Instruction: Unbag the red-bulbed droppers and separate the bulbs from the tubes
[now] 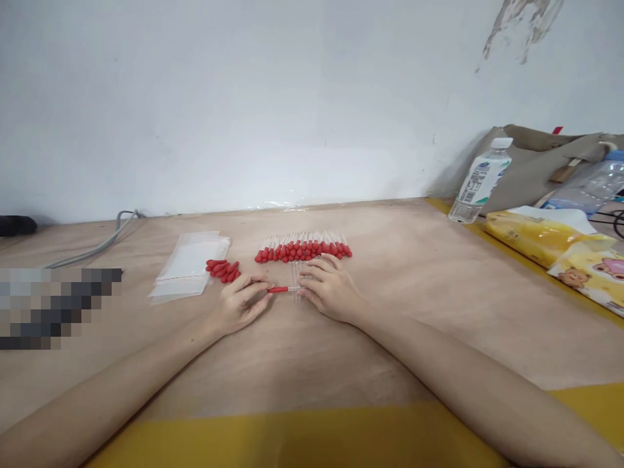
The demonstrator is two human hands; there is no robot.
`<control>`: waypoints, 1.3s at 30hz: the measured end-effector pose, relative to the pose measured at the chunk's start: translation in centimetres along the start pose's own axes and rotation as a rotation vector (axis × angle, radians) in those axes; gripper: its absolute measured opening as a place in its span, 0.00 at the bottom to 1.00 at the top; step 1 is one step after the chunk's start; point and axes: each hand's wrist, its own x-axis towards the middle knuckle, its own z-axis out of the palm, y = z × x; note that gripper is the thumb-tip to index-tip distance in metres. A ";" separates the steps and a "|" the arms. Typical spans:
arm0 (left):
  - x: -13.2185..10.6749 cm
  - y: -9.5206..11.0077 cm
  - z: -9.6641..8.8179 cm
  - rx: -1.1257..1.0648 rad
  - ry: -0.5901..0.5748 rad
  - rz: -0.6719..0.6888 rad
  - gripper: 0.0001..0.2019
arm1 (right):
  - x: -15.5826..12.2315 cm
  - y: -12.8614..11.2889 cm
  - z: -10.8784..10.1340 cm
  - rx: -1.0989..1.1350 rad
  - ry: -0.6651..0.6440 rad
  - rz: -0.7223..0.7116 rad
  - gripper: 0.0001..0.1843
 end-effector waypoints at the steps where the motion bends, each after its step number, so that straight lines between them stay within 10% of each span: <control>1: 0.1 0.1 -0.1 -0.004 0.002 -0.008 0.09 | 0.1 -0.1 0.2 0.008 0.010 -0.001 0.10; 39: 1.0 1.0 0.5 -0.121 -0.228 0.072 0.08 | -0.3 -1.4 0.7 0.141 0.076 -0.176 0.08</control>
